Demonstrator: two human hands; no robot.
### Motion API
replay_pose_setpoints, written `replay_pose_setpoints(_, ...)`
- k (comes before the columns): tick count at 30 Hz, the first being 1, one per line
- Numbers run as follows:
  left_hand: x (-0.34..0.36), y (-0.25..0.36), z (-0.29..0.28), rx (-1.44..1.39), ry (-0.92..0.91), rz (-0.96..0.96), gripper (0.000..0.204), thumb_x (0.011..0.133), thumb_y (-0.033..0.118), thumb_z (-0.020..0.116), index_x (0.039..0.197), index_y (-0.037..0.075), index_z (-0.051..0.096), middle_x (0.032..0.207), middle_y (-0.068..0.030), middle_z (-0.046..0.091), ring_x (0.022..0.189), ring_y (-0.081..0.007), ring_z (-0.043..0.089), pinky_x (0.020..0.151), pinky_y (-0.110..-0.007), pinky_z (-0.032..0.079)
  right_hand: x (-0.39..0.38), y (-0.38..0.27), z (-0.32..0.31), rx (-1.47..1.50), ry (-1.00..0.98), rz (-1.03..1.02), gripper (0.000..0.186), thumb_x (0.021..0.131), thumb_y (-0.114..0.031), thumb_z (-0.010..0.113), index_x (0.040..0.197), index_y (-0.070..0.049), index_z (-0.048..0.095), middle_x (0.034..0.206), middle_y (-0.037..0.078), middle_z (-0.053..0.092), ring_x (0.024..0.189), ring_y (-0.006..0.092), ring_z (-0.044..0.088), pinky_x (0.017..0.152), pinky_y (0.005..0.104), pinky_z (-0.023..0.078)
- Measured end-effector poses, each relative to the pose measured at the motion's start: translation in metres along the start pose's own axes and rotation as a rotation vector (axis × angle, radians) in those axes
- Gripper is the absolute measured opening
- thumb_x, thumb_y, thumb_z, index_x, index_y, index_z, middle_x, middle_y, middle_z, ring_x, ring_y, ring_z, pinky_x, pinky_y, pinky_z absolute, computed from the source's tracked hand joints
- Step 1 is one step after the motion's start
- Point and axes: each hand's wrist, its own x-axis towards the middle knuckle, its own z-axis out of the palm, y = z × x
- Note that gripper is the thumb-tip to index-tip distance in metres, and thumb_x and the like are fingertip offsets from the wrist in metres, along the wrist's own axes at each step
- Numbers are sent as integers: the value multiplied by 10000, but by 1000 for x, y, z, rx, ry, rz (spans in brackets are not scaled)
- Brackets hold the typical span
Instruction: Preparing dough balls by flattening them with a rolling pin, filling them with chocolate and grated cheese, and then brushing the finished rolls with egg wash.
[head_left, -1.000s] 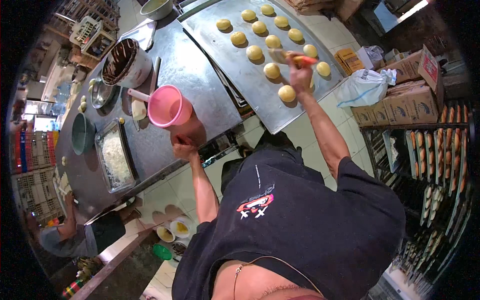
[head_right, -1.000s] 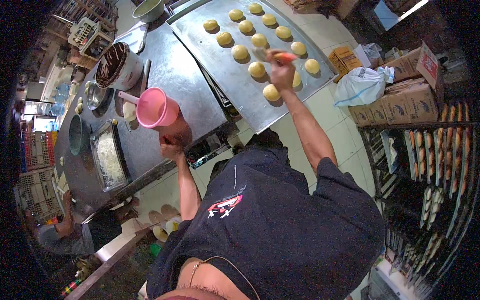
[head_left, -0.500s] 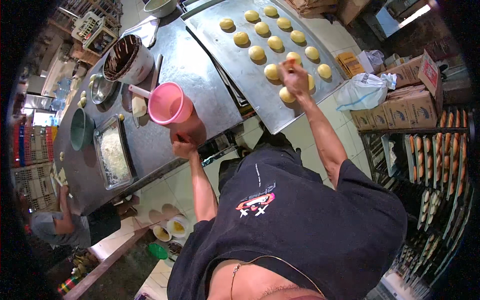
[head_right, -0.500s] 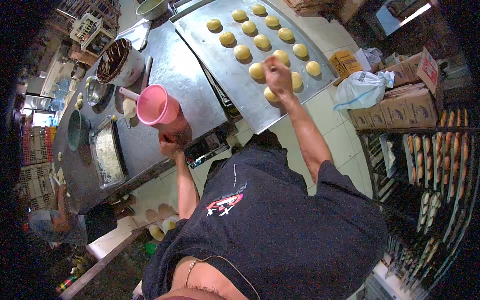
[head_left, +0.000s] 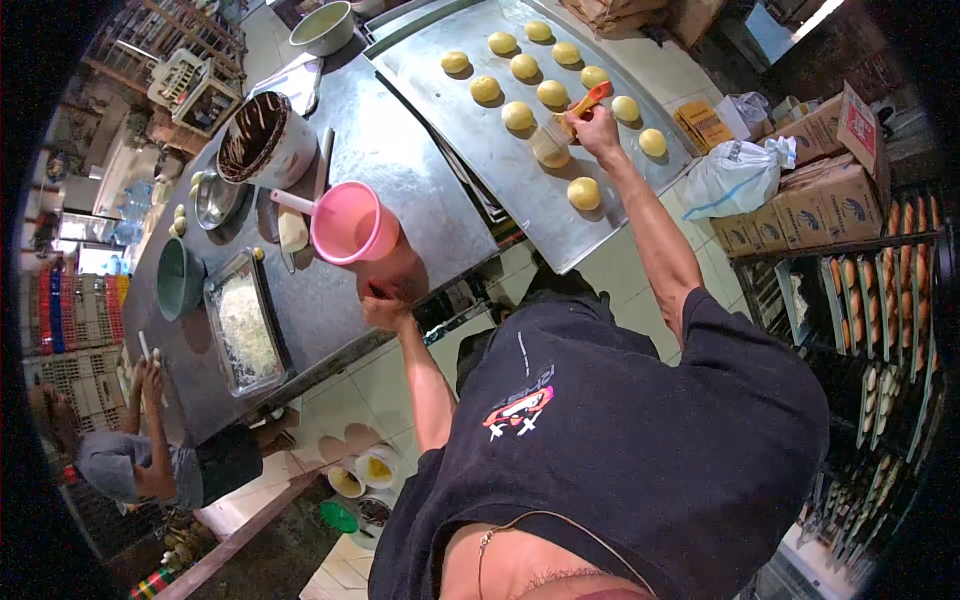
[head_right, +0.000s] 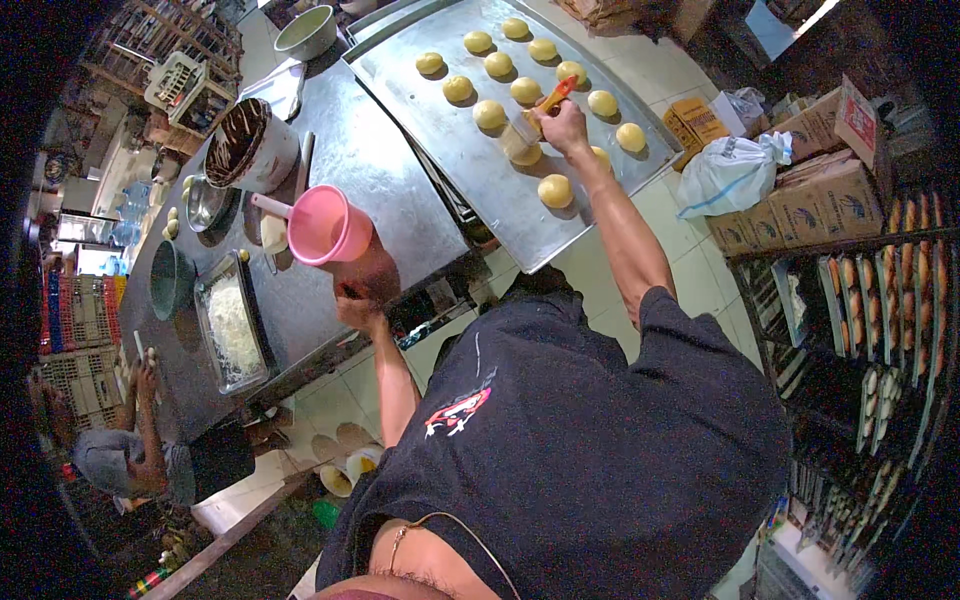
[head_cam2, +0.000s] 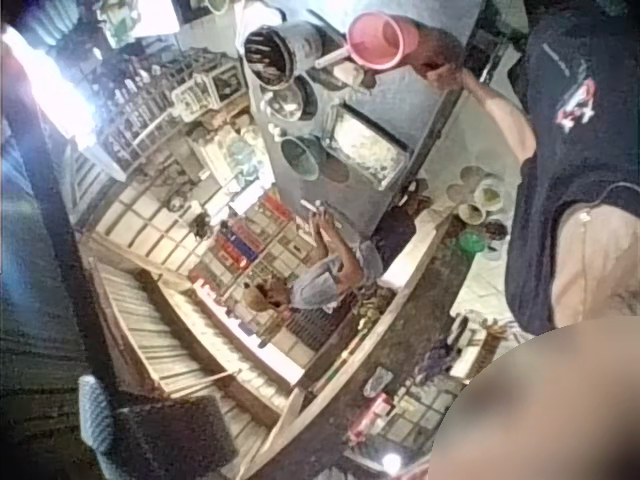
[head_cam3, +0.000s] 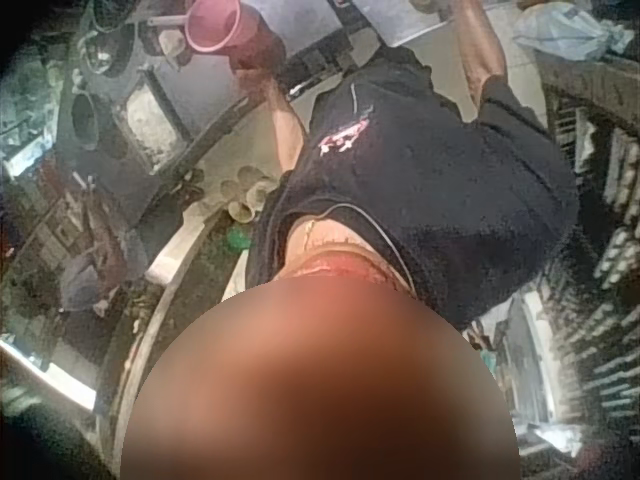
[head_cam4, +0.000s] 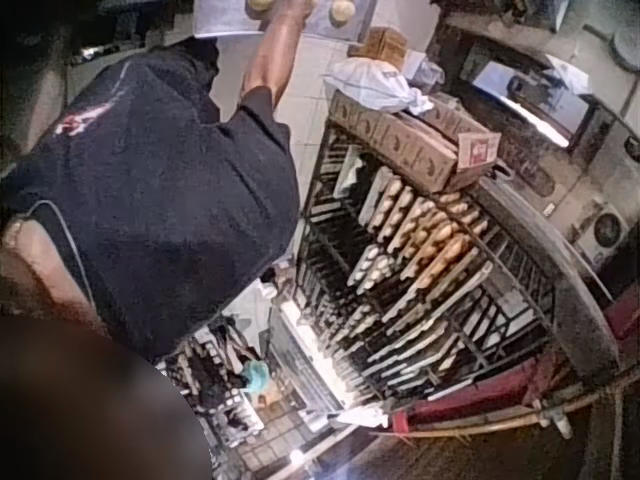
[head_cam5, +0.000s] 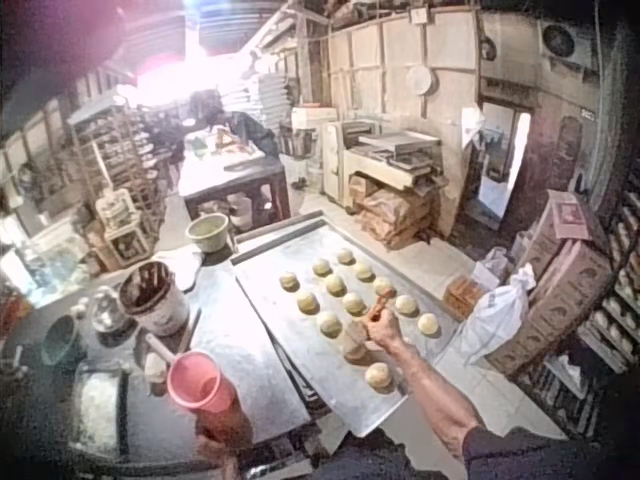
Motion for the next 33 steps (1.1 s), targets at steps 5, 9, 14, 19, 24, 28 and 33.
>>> replay_pose_setpoints(5,1,26,-9,-66,36,33,254,880,305,557,844,69,644,714,-201,631,615,-389,612,546,-477,460,29,2,31,491,-11,98,217,822,-147,708,985,-18,644,903,68,666,804,174,661,695,332,569)
replay_pose_setpoints(9,-1,13,-7,35,60,32,262,881,310,557,841,65,641,706,-207,625,620,-400,605,543,-486,454,50,6,55,233,-50,-40,217,828,-130,697,1006,-23,633,903,84,668,779,180,667,619,343,588)
replay_pose_setpoints(14,0,17,5,-87,-16,2,306,882,326,560,792,41,628,683,-216,614,606,-415,593,529,-500,447,97,6,65,-185,121,-174,206,858,-104,671,1035,-28,598,929,76,654,761,168,648,670,343,592)
replay_pose_setpoints(19,-3,-2,6,85,123,78,348,886,344,565,742,32,623,681,-211,617,602,-404,594,522,-494,444,117,0,111,-341,179,-18,208,844,-136,696,1021,-45,637,935,82,661,782,183,661,685,361,593)
replay_pose_setpoints(24,1,43,1,-46,67,19,328,886,324,572,744,31,612,676,-200,612,596,-390,595,515,-478,441,171,22,97,-36,171,28,333,747,-194,763,1012,-17,664,938,129,692,832,214,684,683,361,595)
replay_pose_setpoints(28,2,21,-7,-63,66,24,304,893,294,560,742,32,595,650,-190,597,588,-382,590,515,-466,440,186,-5,137,424,-40,78,292,814,-144,707,1052,-2,613,983,132,657,847,241,674,736,402,598)
replay_pose_setpoints(33,-2,24,-8,-23,40,7,281,898,267,549,734,41,589,625,-184,588,551,-363,580,494,-444,432,210,-2,173,285,-8,273,208,888,-92,627,1073,-16,572,1027,137,634,921,273,653,791,416,593)
